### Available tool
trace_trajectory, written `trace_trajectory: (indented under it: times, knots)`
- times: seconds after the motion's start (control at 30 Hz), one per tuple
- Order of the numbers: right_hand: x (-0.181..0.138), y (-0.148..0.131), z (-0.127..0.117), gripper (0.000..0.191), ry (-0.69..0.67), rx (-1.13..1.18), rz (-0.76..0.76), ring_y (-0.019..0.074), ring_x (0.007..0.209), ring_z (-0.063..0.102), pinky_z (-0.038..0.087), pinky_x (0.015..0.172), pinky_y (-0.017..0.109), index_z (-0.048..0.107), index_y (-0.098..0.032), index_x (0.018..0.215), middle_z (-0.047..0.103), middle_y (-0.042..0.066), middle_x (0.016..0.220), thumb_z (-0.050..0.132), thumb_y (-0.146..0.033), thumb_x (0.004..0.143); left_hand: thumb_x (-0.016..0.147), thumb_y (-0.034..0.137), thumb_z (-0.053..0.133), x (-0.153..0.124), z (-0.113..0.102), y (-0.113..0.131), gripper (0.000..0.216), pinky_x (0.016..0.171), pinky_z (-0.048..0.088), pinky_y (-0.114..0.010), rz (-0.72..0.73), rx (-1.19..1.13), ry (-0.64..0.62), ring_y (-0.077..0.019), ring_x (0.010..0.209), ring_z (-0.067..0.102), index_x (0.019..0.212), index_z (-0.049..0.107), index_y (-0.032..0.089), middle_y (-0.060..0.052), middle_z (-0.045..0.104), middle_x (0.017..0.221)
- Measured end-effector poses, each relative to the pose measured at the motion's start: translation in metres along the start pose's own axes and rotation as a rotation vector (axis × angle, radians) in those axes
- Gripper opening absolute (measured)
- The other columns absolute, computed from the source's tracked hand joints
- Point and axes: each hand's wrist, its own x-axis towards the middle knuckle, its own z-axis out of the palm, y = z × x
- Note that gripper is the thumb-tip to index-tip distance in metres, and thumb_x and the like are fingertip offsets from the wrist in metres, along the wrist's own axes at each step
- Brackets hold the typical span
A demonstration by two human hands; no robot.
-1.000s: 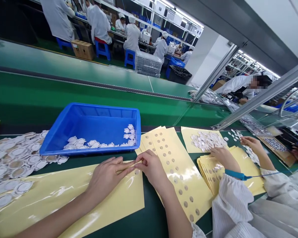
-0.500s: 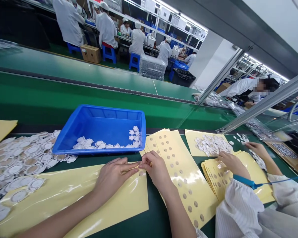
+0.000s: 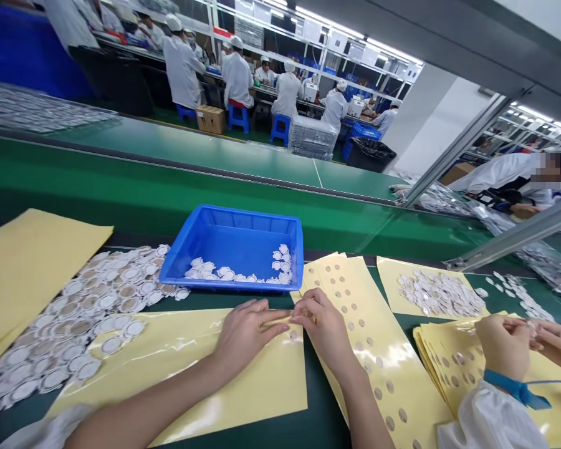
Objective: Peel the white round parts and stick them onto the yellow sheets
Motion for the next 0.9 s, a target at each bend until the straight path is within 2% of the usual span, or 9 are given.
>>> trace_trajectory:
  times: [0.17, 0.27, 0.37, 0.43, 0.5, 0.57, 0.63, 0.73, 0.9]
  knots:
    - [0.000, -0.001, -0.005, 0.017, 0.062, 0.109, 0.007, 0.0164, 0.073, 0.057, 0.046, 0.061, 0.026, 0.067, -0.022, 0.074, 0.057, 0.004, 0.092, 0.066, -0.036, 0.084, 0.088, 0.047, 0.064, 0.000, 0.001, 0.003, 0.028, 0.079, 0.046, -0.030, -0.005, 0.005, -0.026, -0.0218, 0.089, 0.063, 0.112, 0.071, 0.035, -0.001, 0.068, 0.087]
    - [-0.001, -0.003, -0.007, 0.021, 0.173, 0.177, 0.027, 0.0164, 0.071, 0.055, 0.045, 0.058, 0.026, 0.067, -0.021, 0.072, 0.057, 0.004, 0.087, 0.069, -0.040, 0.082, 0.086, 0.039, 0.068, -0.004, -0.009, 0.010, 0.034, 0.077, 0.047, -0.030, 0.034, 0.029, -0.071, -0.0234, 0.090, 0.064, 0.119, 0.068, 0.030, -0.003, 0.071, 0.091]
    - [-0.001, -0.003, -0.004, 0.026, 0.316, 0.290, 0.099, 0.0174, 0.071, 0.053, 0.042, 0.051, 0.024, 0.066, -0.020, 0.074, 0.058, 0.005, 0.083, 0.070, -0.045, 0.080, 0.084, 0.036, 0.070, -0.005, -0.040, 0.018, 0.031, 0.070, 0.047, -0.030, 0.072, 0.065, -0.109, -0.0236, 0.085, 0.066, 0.113, 0.070, 0.028, -0.001, 0.073, 0.085]
    - [0.000, -0.003, 0.000, 0.030, 0.371, 0.358, 0.149, 0.0178, 0.069, 0.053, 0.041, 0.048, 0.024, 0.066, -0.019, 0.076, 0.058, 0.005, 0.080, 0.070, -0.049, 0.078, 0.090, 0.036, 0.062, 0.001, -0.068, 0.018, 0.021, 0.069, 0.046, -0.030, 0.057, 0.099, -0.075, -0.0229, 0.084, 0.067, 0.106, 0.072, 0.029, 0.000, 0.073, 0.084]
    - [0.000, -0.003, 0.002, 0.034, 0.393, 0.398, 0.184, 0.0174, 0.067, 0.052, 0.040, 0.046, 0.024, 0.066, -0.018, 0.078, 0.058, 0.005, 0.079, 0.071, -0.051, 0.077, 0.096, 0.034, 0.051, 0.017, -0.093, 0.012, 0.023, 0.073, 0.046, -0.031, 0.020, 0.146, -0.006, -0.0233, 0.089, 0.066, 0.107, 0.070, 0.027, -0.001, 0.073, 0.091]
    - [0.001, -0.005, 0.004, 0.035, 0.397, 0.417, 0.209, 0.0164, 0.065, 0.051, 0.039, 0.045, 0.023, 0.066, -0.018, 0.079, 0.059, 0.005, 0.078, 0.071, -0.052, 0.076, 0.094, 0.028, 0.053, 0.040, -0.107, 0.002, 0.022, 0.078, 0.047, -0.034, 0.001, 0.201, 0.026, -0.0250, 0.094, 0.065, 0.110, 0.068, 0.022, -0.005, 0.072, 0.097]
    - [0.001, -0.008, 0.005, 0.035, 0.397, 0.426, 0.223, 0.0154, 0.062, 0.050, 0.038, 0.045, 0.023, 0.066, -0.018, 0.080, 0.060, 0.005, 0.076, 0.070, -0.052, 0.077, 0.090, 0.025, 0.061, 0.066, -0.106, -0.008, 0.020, 0.082, 0.048, -0.035, 0.047, 0.244, -0.016, -0.0245, 0.098, 0.063, 0.108, 0.067, 0.020, -0.006, 0.070, 0.100]
    - [0.002, -0.012, 0.007, 0.036, 0.430, 0.448, 0.222, 0.0148, 0.060, 0.049, 0.037, 0.045, 0.023, 0.066, -0.017, 0.078, 0.061, 0.004, 0.072, 0.070, -0.053, 0.076, 0.086, 0.028, 0.069, 0.097, -0.088, -0.015, 0.021, 0.086, 0.050, -0.040, 0.165, 0.302, -0.124, -0.0228, 0.100, 0.061, 0.103, 0.067, 0.017, -0.005, 0.067, 0.104]
    - [0.004, -0.012, 0.012, 0.036, 0.440, 0.474, 0.205, 0.0139, 0.058, 0.046, 0.037, 0.045, 0.023, 0.066, -0.017, 0.078, 0.057, 0.003, 0.070, 0.070, -0.053, 0.076, 0.090, 0.027, 0.064, 0.114, -0.067, -0.009, 0.014, 0.090, 0.050, -0.043, 0.263, 0.407, -0.152, -0.0215, 0.099, 0.063, 0.090, 0.066, 0.013, -0.006, 0.068, 0.097]
